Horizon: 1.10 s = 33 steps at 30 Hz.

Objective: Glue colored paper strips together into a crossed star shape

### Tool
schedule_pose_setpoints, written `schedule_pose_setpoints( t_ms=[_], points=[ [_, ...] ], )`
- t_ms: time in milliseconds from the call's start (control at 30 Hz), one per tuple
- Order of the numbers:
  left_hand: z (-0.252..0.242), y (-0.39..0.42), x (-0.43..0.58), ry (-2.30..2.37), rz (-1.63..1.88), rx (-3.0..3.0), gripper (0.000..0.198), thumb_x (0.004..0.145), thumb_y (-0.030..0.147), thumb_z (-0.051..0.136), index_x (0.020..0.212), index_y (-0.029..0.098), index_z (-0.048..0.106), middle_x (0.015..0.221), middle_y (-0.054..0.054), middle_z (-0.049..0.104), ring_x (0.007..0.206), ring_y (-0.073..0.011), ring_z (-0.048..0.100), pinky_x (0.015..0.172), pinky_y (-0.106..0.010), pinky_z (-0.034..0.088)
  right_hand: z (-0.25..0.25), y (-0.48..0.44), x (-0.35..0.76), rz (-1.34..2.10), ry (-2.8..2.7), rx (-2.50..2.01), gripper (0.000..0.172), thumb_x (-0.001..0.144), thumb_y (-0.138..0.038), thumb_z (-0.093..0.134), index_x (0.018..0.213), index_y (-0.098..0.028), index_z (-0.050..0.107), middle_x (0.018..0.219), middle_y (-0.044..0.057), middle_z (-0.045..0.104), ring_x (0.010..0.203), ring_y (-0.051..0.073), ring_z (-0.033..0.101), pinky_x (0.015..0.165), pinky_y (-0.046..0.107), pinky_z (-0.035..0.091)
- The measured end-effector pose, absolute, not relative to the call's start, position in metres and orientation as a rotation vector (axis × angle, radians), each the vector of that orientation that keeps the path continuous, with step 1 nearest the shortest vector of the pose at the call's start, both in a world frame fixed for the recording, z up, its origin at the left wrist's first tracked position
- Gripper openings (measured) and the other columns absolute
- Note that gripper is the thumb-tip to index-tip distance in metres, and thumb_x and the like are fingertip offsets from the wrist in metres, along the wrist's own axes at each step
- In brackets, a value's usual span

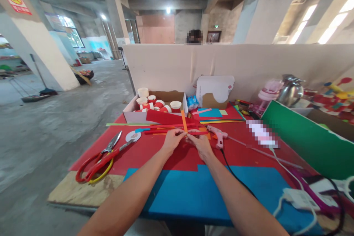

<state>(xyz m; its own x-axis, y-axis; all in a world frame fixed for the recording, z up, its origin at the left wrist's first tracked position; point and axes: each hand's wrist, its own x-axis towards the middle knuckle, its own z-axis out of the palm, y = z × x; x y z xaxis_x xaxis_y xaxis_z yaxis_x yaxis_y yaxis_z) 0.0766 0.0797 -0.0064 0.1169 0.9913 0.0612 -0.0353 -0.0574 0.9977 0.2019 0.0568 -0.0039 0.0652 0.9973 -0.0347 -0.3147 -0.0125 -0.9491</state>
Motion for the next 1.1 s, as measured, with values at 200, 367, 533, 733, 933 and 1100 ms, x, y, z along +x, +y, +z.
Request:
schedule_pose_setpoints(
  t_ms=[200,367,533,733,933,1100],
  points=[
    [-0.006,0.079,0.078,1.025,1.153,1.166,0.018,0.061,0.030,0.068,0.070,0.013,0.067,0.066,-0.004,0.066,0.062,-0.0138,0.058,0.065,-0.026,0.047,-0.005,0.057,0.200,1.245,-0.928,-0.983,0.029,0.054,-0.035,0.076,0.074,-0.017,0.065,0.066,0.001,0.069,0.061,0.017,0.065,0.066,0.032,0.055],
    [-0.005,0.077,0.078,0.997,1.158,1.114,0.022,0.060,0.033,0.071,0.068,0.013,0.066,0.063,-0.003,0.065,0.057,-0.0129,0.056,0.056,-0.025,0.047,-0.006,0.058,0.200,1.215,-0.933,-0.981,0.027,0.056,-0.036,0.074,0.073,-0.016,0.066,0.065,0.002,0.069,0.062,0.018,0.065,0.067,0.034,0.055],
    [-0.004,0.075,0.079,0.960,1.114,1.057,0.029,0.058,0.037,0.072,0.073,0.012,0.066,0.062,-0.003,0.063,0.051,-0.0122,0.053,0.046,-0.024,0.043,-0.005,0.058,0.198,1.207,-0.912,-0.956,0.028,0.055,-0.036,0.075,0.074,-0.016,0.066,0.064,0.002,0.069,0.061,0.018,0.065,0.063,0.033,0.054],
    [-0.004,0.078,0.079,1.085,1.213,1.167,0.016,0.058,0.027,0.071,0.063,0.013,0.066,0.059,-0.002,0.063,0.055,-0.0109,0.053,0.056,-0.023,0.042,-0.004,0.057,0.199,1.103,-0.934,-1.059,0.028,0.055,-0.039,0.074,0.067,-0.016,0.066,0.058,0.001,0.067,0.055,0.017,0.063,0.058,0.031,0.053],
    [-0.009,0.087,0.073,1.155,1.299,1.073,0.017,0.056,0.028,0.071,0.063,0.014,0.065,0.055,0.001,0.058,0.052,-0.0088,0.048,0.053,-0.022,0.037,-0.001,0.063,0.211,0.987,-0.847,-1.124,0.026,0.057,-0.040,0.073,0.066,-0.016,0.065,0.051,-0.001,0.062,0.049,0.015,0.060,0.052,0.028,0.050],
    [-0.006,0.088,0.069,1.100,1.326,1.011,0.022,0.053,0.031,0.074,0.062,0.013,0.064,0.053,0.002,0.055,0.050,-0.0075,0.046,0.053,-0.021,0.036,0.000,0.071,0.225,0.872,-0.626,-0.948,0.025,0.056,-0.036,0.075,0.065,-0.017,0.061,0.051,-0.005,0.060,0.048,0.009,0.057,0.060,0.026,0.052]
  ],
)
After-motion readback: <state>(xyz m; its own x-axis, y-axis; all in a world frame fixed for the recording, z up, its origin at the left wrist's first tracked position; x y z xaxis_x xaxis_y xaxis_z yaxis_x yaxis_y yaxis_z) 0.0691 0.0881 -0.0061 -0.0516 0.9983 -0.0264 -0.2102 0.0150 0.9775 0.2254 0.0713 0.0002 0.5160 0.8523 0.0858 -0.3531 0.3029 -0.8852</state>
